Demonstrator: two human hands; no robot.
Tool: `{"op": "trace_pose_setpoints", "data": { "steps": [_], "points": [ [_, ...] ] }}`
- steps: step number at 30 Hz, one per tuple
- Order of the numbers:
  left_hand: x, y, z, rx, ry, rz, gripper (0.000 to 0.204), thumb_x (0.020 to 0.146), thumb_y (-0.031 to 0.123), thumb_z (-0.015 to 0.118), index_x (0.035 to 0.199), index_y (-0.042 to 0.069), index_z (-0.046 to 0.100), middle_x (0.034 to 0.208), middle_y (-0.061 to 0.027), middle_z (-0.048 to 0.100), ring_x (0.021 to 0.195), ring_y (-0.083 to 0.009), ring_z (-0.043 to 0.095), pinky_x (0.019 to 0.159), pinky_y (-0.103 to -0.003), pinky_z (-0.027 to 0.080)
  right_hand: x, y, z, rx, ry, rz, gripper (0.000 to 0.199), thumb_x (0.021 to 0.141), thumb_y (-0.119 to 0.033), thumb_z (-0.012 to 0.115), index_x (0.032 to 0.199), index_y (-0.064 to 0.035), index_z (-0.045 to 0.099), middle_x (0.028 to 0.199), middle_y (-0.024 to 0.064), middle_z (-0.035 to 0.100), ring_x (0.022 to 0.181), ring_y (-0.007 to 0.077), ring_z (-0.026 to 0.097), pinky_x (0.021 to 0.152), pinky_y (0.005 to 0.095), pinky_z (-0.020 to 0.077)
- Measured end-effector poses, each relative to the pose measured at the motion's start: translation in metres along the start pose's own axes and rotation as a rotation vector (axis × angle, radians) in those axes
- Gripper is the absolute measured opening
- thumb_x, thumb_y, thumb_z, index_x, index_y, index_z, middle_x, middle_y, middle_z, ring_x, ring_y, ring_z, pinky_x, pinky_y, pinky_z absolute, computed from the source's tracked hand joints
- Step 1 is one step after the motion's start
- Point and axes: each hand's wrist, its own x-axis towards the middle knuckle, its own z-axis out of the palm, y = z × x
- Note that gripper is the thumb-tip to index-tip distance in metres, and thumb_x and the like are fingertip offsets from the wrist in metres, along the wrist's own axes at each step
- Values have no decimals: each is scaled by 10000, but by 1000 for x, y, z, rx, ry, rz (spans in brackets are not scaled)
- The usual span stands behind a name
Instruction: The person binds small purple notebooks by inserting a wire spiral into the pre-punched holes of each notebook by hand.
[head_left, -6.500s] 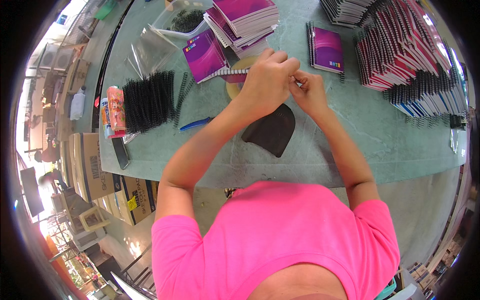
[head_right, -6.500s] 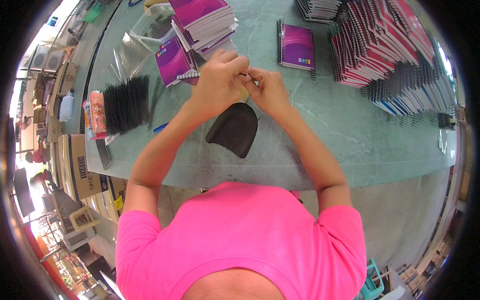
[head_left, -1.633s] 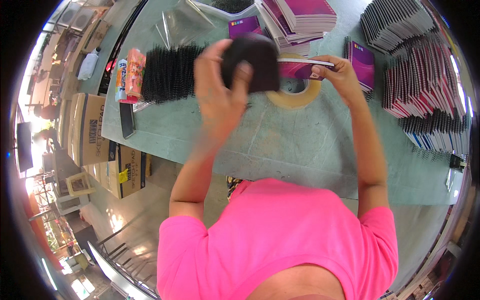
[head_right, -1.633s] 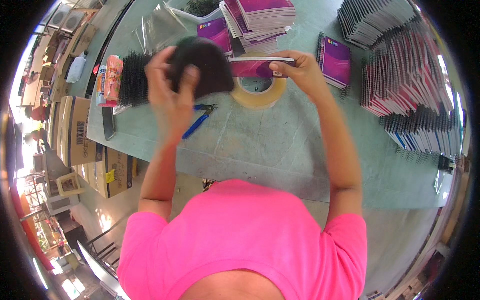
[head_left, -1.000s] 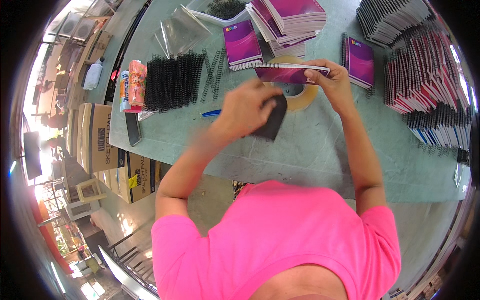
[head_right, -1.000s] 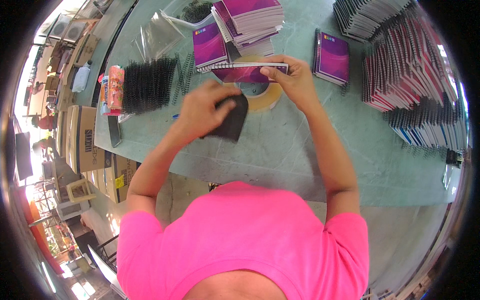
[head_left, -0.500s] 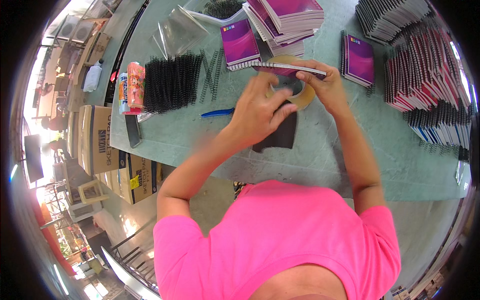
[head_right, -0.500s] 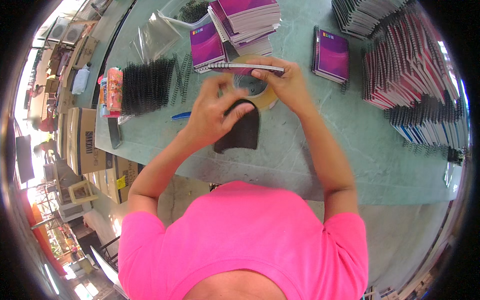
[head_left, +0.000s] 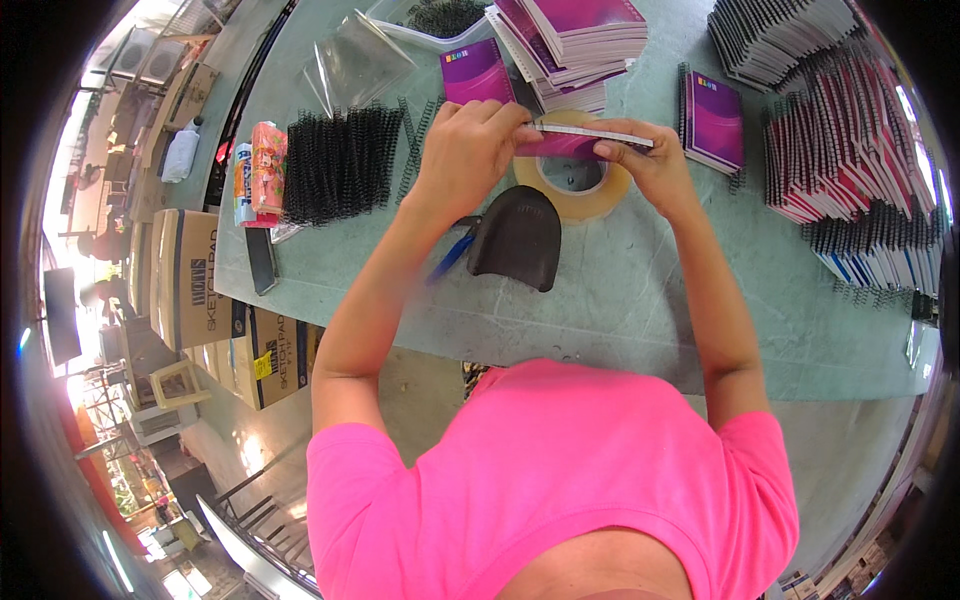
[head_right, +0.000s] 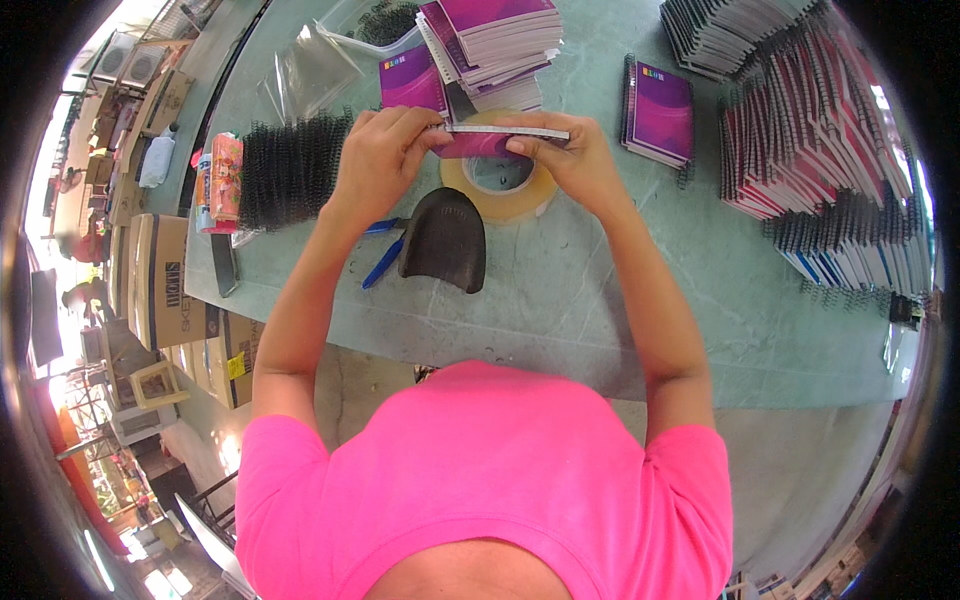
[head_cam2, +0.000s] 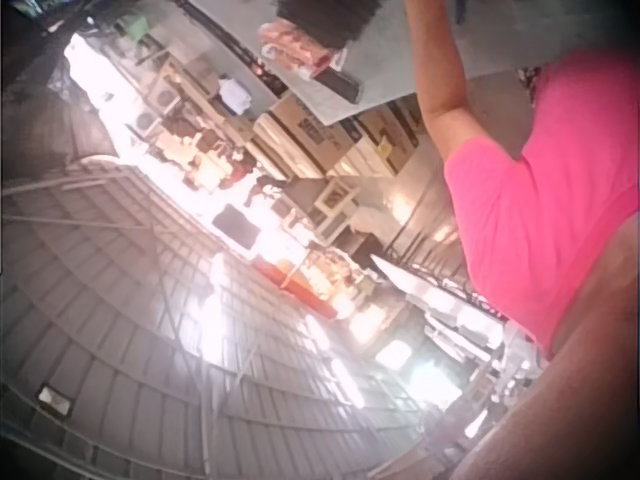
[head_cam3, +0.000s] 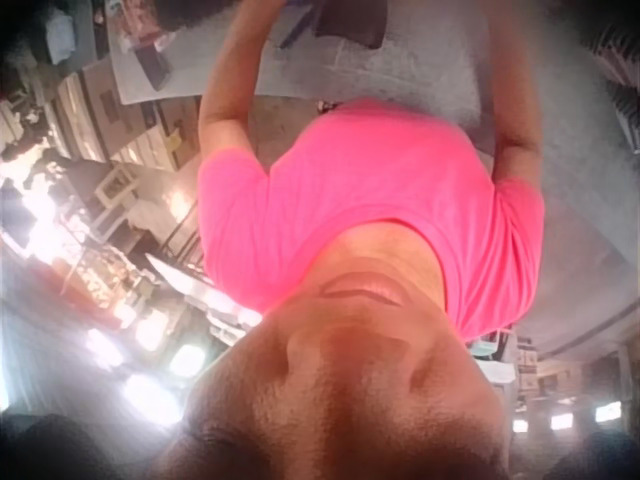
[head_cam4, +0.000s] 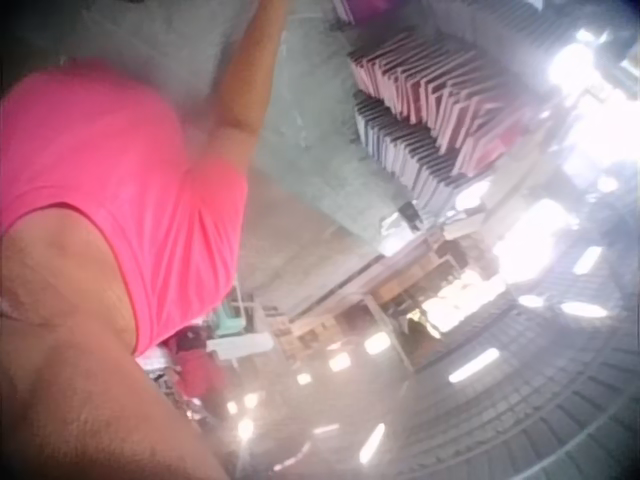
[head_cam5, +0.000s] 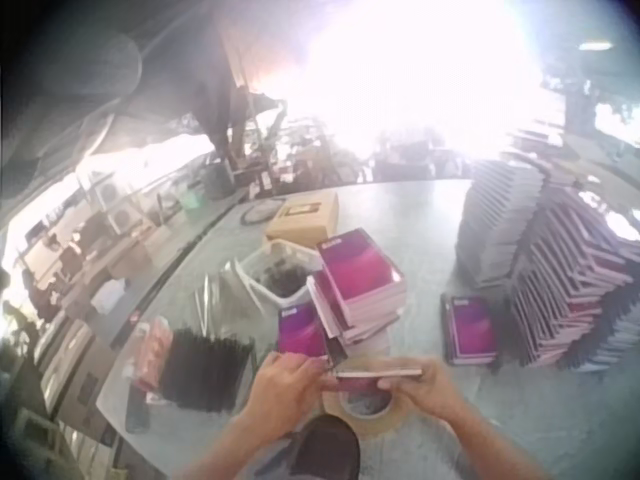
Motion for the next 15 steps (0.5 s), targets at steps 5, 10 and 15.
{"op": "trace_pose_setpoints", "data": {
  "steps": [5,10,15],
  "points": [
    [5,11,-7,109,-158,-111,258,757,242,666,904,68,545,843,-91,587,807,-265,573,674,-376,418,0,6,-1,33,5,18,243,791,-118,685,1011,-15,666,928,41,669,838,89,578,774,228,449],
    [-34,36,-8,-13,-275,-200,410,703,247,712,1009,60,513,956,-126,542,918,-294,547,688,-385,435,-3,-5,4,60,68,-18,215,795,-120,681,986,-22,666,939,42,669,826,87,588,742,231,491],
    [-69,24,8,-282,-195,-280,390,721,206,700,1043,76,524,919,-116,527,839,-311,562,732,-403,463,-3,-11,12,72,141,75,168,808,-113,668,953,-28,673,925,38,669,792,81,596,698,229,520]
  ]
}}
